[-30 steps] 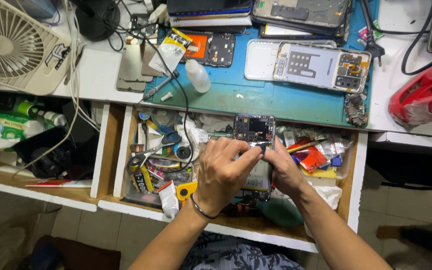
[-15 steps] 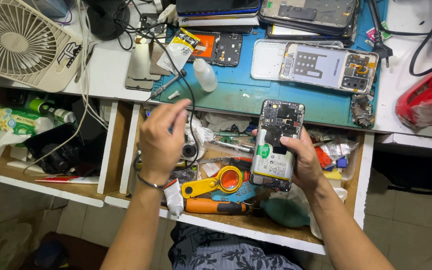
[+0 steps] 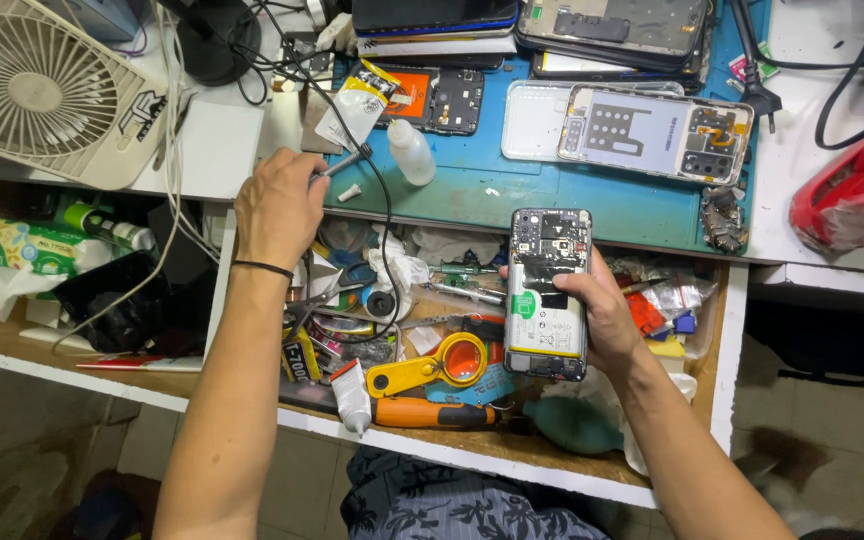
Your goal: The person handles a light blue smartphone, removing the back cover to reveal the internal components. They then use a small blue air blower to clean the inside of the phone before placing the back cover aside.
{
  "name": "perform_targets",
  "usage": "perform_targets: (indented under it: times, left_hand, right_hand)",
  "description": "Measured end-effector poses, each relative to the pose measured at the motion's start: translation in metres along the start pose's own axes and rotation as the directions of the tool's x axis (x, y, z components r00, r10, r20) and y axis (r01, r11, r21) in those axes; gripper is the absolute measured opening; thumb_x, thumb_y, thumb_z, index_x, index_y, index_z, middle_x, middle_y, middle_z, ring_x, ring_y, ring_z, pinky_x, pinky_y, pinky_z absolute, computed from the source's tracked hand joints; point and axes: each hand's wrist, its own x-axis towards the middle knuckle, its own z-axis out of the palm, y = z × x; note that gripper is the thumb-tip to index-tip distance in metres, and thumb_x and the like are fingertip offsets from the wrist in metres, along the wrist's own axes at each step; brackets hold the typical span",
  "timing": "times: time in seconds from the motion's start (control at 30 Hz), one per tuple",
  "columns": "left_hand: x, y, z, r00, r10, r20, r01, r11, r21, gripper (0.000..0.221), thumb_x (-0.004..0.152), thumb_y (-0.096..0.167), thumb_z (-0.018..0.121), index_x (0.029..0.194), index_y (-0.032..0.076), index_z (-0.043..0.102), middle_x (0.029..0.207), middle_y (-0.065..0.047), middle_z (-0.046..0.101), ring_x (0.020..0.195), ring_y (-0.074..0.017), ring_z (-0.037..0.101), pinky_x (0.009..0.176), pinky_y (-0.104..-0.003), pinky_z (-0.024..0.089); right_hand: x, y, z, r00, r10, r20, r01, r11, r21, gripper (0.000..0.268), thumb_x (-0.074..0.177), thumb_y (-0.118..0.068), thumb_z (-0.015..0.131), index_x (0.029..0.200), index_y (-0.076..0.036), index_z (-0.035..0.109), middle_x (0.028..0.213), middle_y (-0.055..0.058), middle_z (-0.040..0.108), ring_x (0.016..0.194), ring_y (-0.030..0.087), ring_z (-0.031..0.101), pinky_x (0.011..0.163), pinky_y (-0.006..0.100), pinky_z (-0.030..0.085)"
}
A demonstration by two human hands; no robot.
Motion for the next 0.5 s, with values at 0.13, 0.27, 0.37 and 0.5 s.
perform_targets:
  times: [0.13,0.27,0.37,0.5]
  left_hand:
    - [0.001,0.001,-0.010,0.997,-0.038,0.074,0.033,0.997,0.069,0.016,0.100,0.024,0.068,0.113,0.018,0.076,0.098,-0.006,0.069,0.097,-0.0293,0.071,0.082,-0.045,0.056]
    - [-0.004,0.001,-0.009,0.999,0.020,0.041,-0.020,1.000,0.014,0.018,0.100,0.022,0.070,0.116,0.017,0.076,0.096,-0.008,0.070,0.093,-0.0314,0.072,0.079,-0.046,0.057]
    - [-0.006,0.001,-0.009,0.995,0.081,-0.060,-0.083,0.996,-0.027,0.021,0.099,0.021,0.074,0.119,0.014,0.074,0.097,-0.009,0.069,0.093,-0.0328,0.072,0.077,-0.047,0.057]
    - [-0.019,0.007,-0.002,0.978,0.166,-0.130,-0.183,0.973,-0.140,0.019,0.103,0.025,0.071,0.118,0.014,0.074,0.096,-0.009,0.069,0.092,-0.0339,0.073,0.076,-0.047,0.058]
  right_hand:
    - [0.002,-0.002,-0.005,1.000,-0.008,-0.009,0.008,1.000,0.008,0.037,0.084,-0.014,0.058,0.118,-0.011,0.044,0.090,0.021,0.072,0.072,0.028,0.078,0.063,0.040,0.067]
    - [0.001,0.000,0.000,1.000,-0.030,0.001,0.030,1.000,0.005,0.040,0.084,-0.016,0.058,0.121,-0.011,0.044,0.091,0.020,0.071,0.073,0.026,0.077,0.064,0.039,0.067]
    - [0.000,0.002,0.000,0.999,-0.031,-0.013,0.030,0.999,-0.018,0.045,0.085,-0.014,0.057,0.127,-0.014,0.042,0.103,0.019,0.071,0.086,0.027,0.077,0.070,0.038,0.067]
    - [0.011,0.030,-0.043,0.997,-0.051,-0.058,0.048,0.997,-0.053,0.050,0.086,-0.008,0.054,0.134,-0.013,0.040,0.105,0.020,0.068,0.083,0.029,0.075,0.070,0.041,0.066]
